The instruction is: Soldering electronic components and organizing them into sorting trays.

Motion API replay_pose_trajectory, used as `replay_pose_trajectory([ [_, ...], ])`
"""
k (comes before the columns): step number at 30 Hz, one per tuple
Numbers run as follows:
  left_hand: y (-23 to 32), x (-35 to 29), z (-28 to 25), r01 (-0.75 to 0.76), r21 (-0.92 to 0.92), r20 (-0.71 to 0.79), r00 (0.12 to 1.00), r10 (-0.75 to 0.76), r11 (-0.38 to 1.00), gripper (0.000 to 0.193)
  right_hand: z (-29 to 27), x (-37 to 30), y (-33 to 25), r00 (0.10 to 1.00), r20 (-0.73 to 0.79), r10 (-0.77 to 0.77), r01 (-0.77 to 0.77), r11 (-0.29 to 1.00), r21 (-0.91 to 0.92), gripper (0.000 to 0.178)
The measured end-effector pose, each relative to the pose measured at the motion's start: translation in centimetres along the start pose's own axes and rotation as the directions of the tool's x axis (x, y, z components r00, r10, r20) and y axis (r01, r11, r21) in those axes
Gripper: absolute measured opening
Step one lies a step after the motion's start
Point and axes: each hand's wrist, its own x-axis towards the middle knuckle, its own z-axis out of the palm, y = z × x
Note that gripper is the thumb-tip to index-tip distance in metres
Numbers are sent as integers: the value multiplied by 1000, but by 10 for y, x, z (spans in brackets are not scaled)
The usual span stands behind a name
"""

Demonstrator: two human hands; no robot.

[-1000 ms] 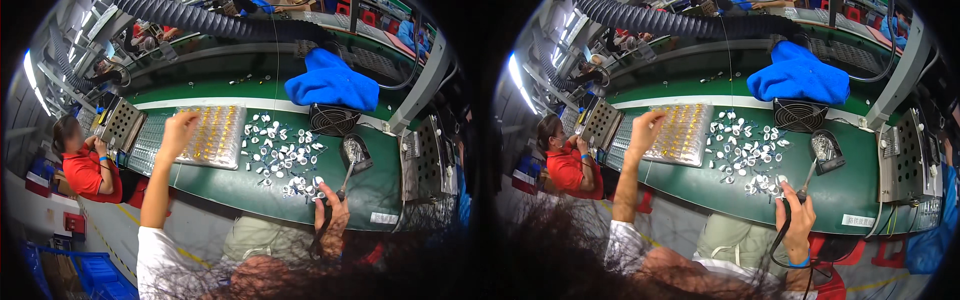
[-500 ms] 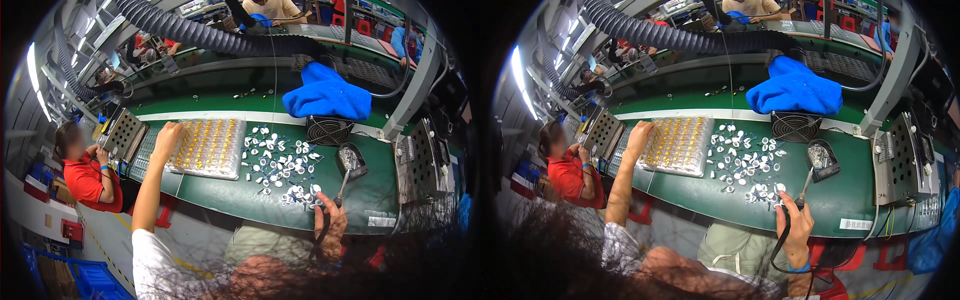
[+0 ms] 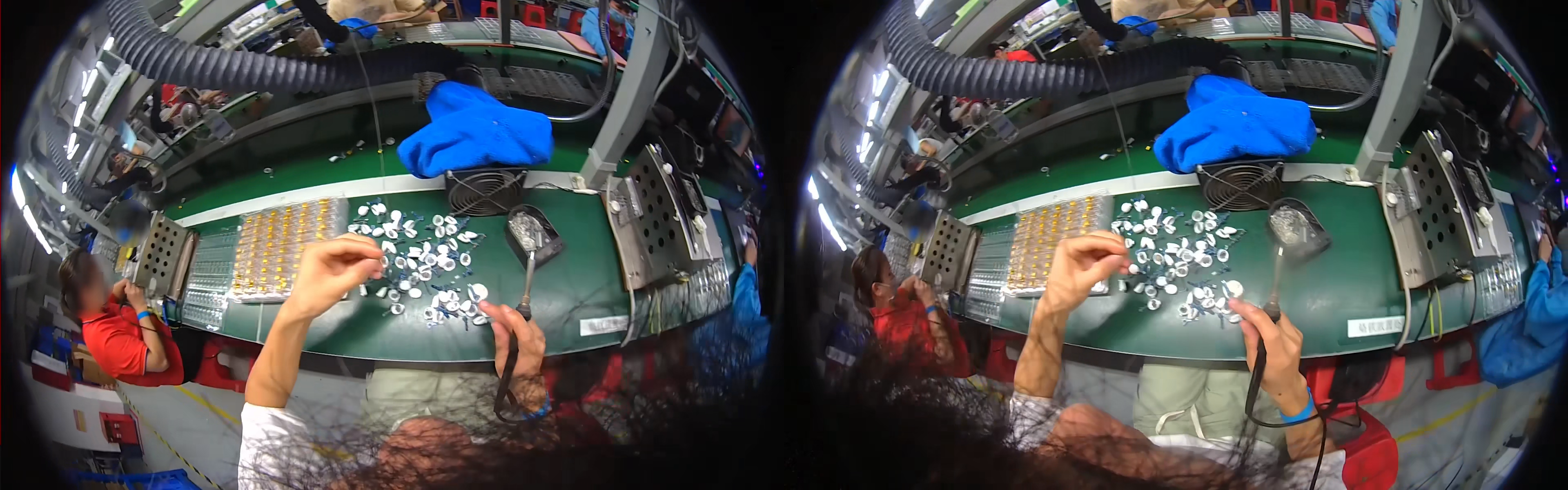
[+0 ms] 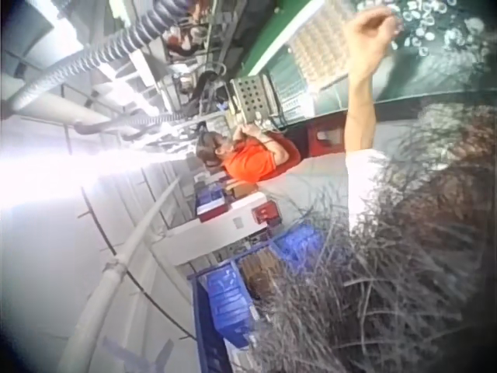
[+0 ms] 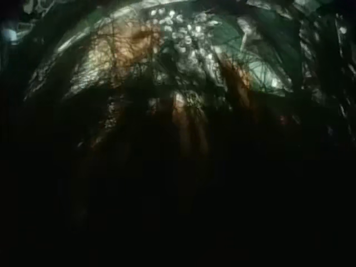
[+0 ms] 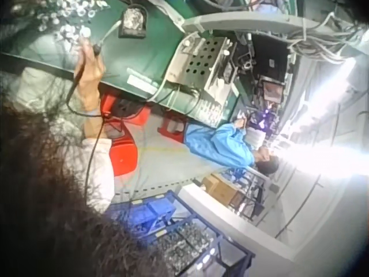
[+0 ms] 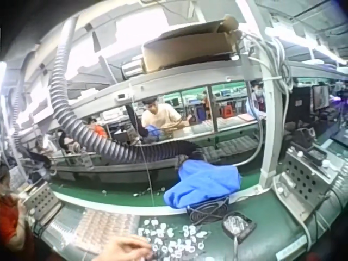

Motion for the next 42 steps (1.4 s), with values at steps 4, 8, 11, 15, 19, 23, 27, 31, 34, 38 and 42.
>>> replay_pose_trajectory([
  [4, 1, 31, 44, 123, -126, 234, 968, -91, 984, 17, -16, -7, -1, 997, 67, 24, -23, 1000, -11, 41],
  [8, -12, 46, 68, 165, -156, 256, 959, -121, 974, 15, -26, -12, 0, 999, 22, 30, -32, 996, 88, 53],
  [11, -27, 44, 82, 128, -126, 208, 973, -100, 984, 13, -37, -14, 0, 1000, -14, 21, -21, 1000, 22, 57],
  [15, -44, 37, 95, 26, -28, 178, 984, -20, 999, 14, -43, -20, -1, 998, -9, 57, -57, 998, -18, 46],
  [19, -52, 32, 103, -87, 134, 206, 977, 58, 987, 12, -37, -25, -3, 997, -31, 68, -71, 994, -80, 34],
  [23, -55, 29, 107, -104, 163, 208, 976, 69, 981, 11, -33, -24, 0, 999, -8, 51, -51, 994, -97, 36],
  [27, -56, 26, 109, -61, 139, 206, 978, 31, 988, 11, -32, -22, 2, 1000, 10, 6, -5, 995, -102, 35],
  [31, -56, 26, 107, -49, 168, 245, 969, 6, 985, 11, -33, -22, 2, 999, 39, 6, -3, 996, -86, 35],
  [34, -56, 26, 106, -55, 178, 248, 969, 9, 982, 11, -33, -21, 2, 999, 51, 4, 1, 996, -86, 36],
  [38, -56, 26, 107, -87, 212, 251, 967, 31, 973, 12, -34, -21, 2, 998, 69, 0, 7, 996, -92, 36],
  [42, -57, 28, 107, -103, 209, 257, 965, 47, 972, 12, -35, -21, 2, 997, 80, -2, 10, 994, -105, 37],
])
